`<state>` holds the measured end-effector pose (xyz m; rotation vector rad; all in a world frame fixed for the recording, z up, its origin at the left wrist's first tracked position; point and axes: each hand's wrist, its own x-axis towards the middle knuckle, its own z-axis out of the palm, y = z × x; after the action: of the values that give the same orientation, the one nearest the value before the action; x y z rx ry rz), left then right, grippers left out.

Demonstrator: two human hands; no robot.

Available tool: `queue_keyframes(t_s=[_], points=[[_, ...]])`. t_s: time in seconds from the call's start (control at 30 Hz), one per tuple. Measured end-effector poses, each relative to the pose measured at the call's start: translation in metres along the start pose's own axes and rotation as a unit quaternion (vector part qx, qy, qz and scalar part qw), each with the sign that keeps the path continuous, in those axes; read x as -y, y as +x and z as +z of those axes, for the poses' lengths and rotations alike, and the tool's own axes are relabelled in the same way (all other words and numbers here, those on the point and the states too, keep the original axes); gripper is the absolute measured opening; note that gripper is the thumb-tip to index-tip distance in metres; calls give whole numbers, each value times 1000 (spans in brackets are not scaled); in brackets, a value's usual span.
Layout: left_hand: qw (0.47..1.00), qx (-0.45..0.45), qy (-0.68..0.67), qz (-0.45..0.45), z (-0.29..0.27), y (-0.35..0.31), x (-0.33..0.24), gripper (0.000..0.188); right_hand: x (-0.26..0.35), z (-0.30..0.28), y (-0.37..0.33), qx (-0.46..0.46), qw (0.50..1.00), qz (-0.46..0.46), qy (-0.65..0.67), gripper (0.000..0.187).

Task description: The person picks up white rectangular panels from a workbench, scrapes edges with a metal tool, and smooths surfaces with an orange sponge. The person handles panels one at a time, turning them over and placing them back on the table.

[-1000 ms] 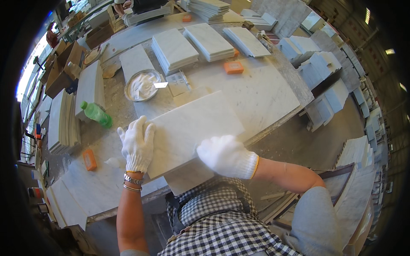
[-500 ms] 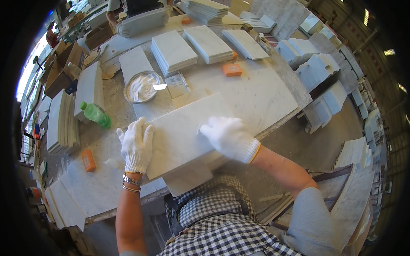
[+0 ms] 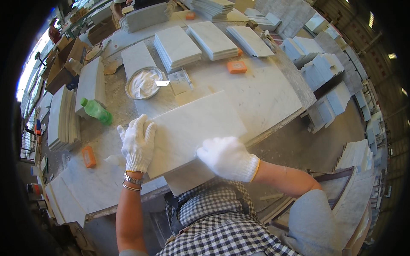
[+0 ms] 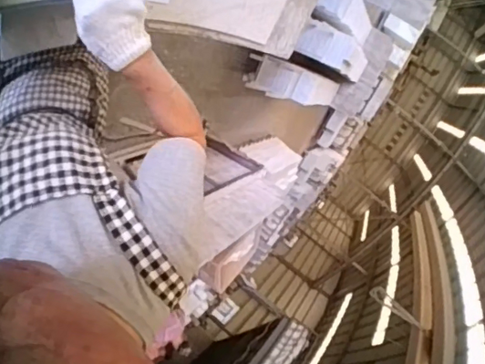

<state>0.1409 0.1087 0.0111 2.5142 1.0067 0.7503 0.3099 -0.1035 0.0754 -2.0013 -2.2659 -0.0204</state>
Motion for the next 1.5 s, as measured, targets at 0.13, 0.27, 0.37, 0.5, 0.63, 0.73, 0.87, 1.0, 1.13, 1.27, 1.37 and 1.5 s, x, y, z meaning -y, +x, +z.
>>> queue_keyframes(t_s=[0.13, 0.27, 0.37, 0.5, 0.63, 0.73, 0.87, 1.0, 1.13, 1.27, 1.37, 1.5], points=[[1000, 12, -12, -9, 1, -1, 0, 42, -1, 1, 2, -74, 996, 42, -4, 21], [1000, 11, -2, -11, 1, 0, 0, 41, 1, -8, -11, 63, 992, 31, 101, 13], [1000, 11, -4, -17, 0, 1, -1, 40, -7, -20, -33, -39, 981, 120, 150, 16], [999, 28, -2, -32, -4, 1, -4, 40, -48, -20, -50, -193, 934, 253, 161, 15], [999, 36, -4, -37, -4, 2, -5, 38, -89, 1, -53, -183, 919, 338, 86, 21], [999, 33, -12, -32, -5, 2, -4, 37, -94, 17, -58, -135, 914, 377, 60, 29], [999, 34, -24, -33, -6, 0, -3, 34, -77, 29, -59, -197, 897, 379, 116, 23], [998, 33, -39, -38, -7, 1, -4, 32, -61, 33, -51, -251, 871, 399, 140, 16], [998, 41, -29, -26, -12, -7, -5, 31, -50, 29, -57, -254, 870, 399, 142, 16], [999, 38, -18, -31, -26, -43, -10, 35, -30, 26, -78, -215, 856, 425, 200, 17], [995, 23, -68, -75, -36, -71, -17, 39, -14, 29, -89, -237, 821, 450, 258, 21], [988, -53, -47, -137, -52, -112, -31, 40, 0, 27, -96, -225, 720, 536, 379, 41]])
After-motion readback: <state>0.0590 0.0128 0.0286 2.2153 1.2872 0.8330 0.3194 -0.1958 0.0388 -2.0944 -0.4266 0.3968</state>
